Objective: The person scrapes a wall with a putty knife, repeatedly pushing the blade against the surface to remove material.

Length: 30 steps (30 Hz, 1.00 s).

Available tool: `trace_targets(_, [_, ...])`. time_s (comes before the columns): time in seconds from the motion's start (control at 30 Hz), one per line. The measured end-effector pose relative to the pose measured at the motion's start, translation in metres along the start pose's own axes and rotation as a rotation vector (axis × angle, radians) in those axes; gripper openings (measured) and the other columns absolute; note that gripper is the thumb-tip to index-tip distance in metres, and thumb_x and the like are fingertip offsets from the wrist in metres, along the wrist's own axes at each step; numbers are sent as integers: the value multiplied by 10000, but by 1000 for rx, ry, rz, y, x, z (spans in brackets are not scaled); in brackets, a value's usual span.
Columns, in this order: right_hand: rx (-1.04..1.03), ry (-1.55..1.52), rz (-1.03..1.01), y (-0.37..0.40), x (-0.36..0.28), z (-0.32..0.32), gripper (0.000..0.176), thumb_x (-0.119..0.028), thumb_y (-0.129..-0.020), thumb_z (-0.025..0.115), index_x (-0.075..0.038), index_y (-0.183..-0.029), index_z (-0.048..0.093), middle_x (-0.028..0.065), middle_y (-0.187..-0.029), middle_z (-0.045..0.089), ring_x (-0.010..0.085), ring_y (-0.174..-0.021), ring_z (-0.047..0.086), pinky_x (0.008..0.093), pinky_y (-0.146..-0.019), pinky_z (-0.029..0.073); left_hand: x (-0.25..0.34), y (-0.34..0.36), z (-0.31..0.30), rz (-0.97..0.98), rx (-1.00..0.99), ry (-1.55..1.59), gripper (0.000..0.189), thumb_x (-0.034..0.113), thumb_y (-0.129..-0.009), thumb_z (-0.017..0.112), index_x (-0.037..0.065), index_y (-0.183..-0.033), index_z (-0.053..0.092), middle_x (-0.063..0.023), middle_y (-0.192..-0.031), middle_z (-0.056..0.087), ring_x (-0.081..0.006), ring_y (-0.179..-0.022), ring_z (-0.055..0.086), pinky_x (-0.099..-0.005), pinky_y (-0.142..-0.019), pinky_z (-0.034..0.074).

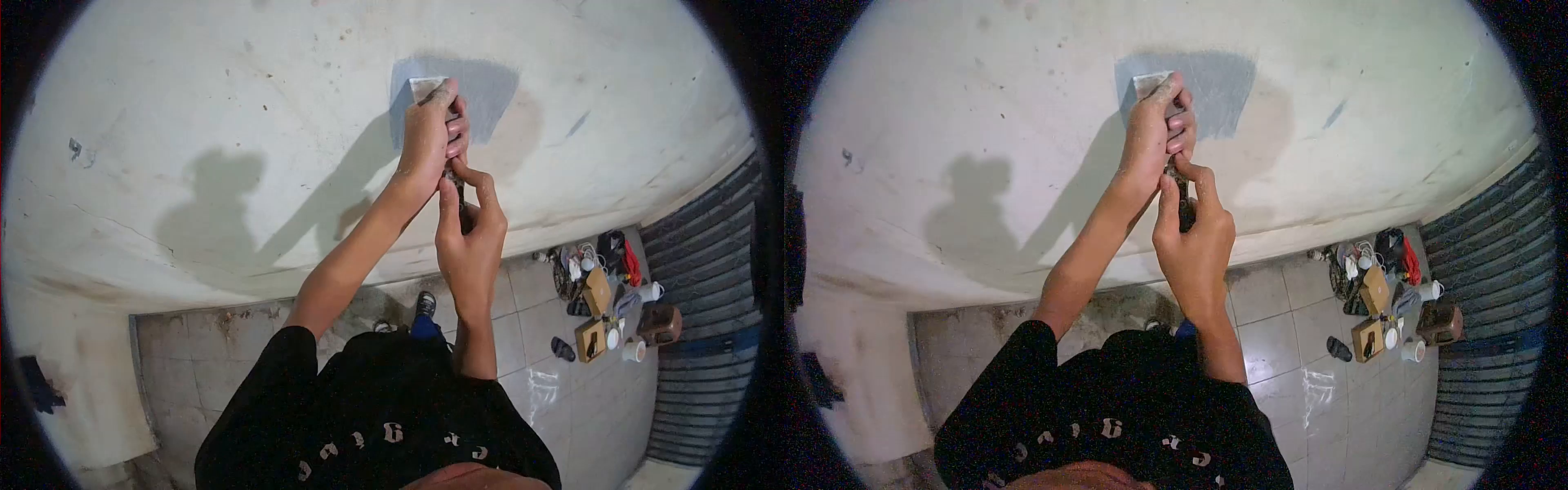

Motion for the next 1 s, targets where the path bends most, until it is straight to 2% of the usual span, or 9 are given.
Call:
trace_targets(0.2, [-6, -35, 30, 2, -1, -6, 203, -98, -918, 598, 3, -1094, 596, 218, -807, 679, 205, -560, 624, 326, -518, 457, -4, 3, 5, -26, 21, 59, 315, 336, -947, 524, 87, -763, 468, 34, -539, 355, -81, -403, 324, -242, -379, 275])
trace_targets(0.3, [20, -28, -49, -7, 3, -2, 207, -98, -918, 600, 4, -1098, 595, 228, -825, 678, 217, -574, 640, 328, -522, 463, -1, -4, 7, 9, 6, -26, 317, 333, -947, 518, 89, -752, 462, 34, -538, 356, -82, -400, 324, -247, -378, 278])
trace_targets(0.43, [-18, -32, 54, -4, -4, -11, 195, -100, -918, 596, -1, -1086, 601, 241, -864, 679, 251, -632, 681, 340, -561, 490, -4, 0, 12, -18, 41, 41, 326, 338, -941, 530, 86, -743, 468, 33, -537, 348, -82, -401, 318, -249, -384, 268])
trace_targets(0.5, [10, -7, -40, -8, 2, -10, 190, -108, -919, 599, 9, -1069, 597, 227, -889, 689, 263, -657, 687, 350, -582, 498, -6, -7, 8, -22, 24, 18, 327, 340, -942, 527, 84, -748, 465, 30, -543, 351, -82, -406, 315, -253, -389, 275])
trace_targets(0.7, [4, -64, 32, -11, -7, -15, 197, -106, -919, 598, 15, -1074, 595, 242, -914, 684, 270, -695, 698, 341, -598, 501, -3, -8, 20, 39, -30, 32, 337, 348, -935, 541, 80, -746, 465, 21, -543, 368, -82, -409, 313, -239, -380, 251])
trace_targets(0.73, [54, 13, -155, -9, -1, -12, 203, -112, -920, 602, 13, -1079, 597, 241, -897, 684, 237, -684, 698, 337, -580, 493, -11, -6, 11, -14, 37, 10, 334, 347, -935, 540, 84, -743, 464, 23, -546, 368, -83, -410, 316, -242, -375, 246])
trace_targets(0.83, [11, -44, 13, -11, 4, -8, 209, -117, -921, 603, 8, -1089, 599, 240, -883, 684, 231, -684, 697, 334, -568, 484, -8, -11, 10, -45, 10, -22, 329, 390, -924, 558, 108, -774, 482, 50, -529, 352, -76, -393, 327, -258, -395, 288])
trace_targets(0.87, [5, -39, 26, -17, -4, -14, 206, -116, -917, 605, 4, -1084, 604, 233, -847, 681, 222, -651, 686, 331, -563, 479, -2, -19, 18, 36, -24, -27, 330, 390, -924, 562, 106, -779, 478, 49, -537, 353, -77, -391, 322, -264, -391, 285])
trace_targets(1.0, [-18, 26, 38, -8, 2, -19, 207, -120, -907, 614, -8, -1081, 611, 230, -822, 674, 241, -646, 686, 333, -561, 480, -6, -7, 15, 19, 41, 2, 330, 361, -929, 554, 92, -758, 466, 27, -543, 356, -98, -406, 330, -263, -381, 275])
Point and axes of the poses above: each hand's wrist, its own y-axis away from the middle knuckle, its own z-axis out of the palm, x = y × z, the point moved 5 cm from there along -y, towards the middle knuckle
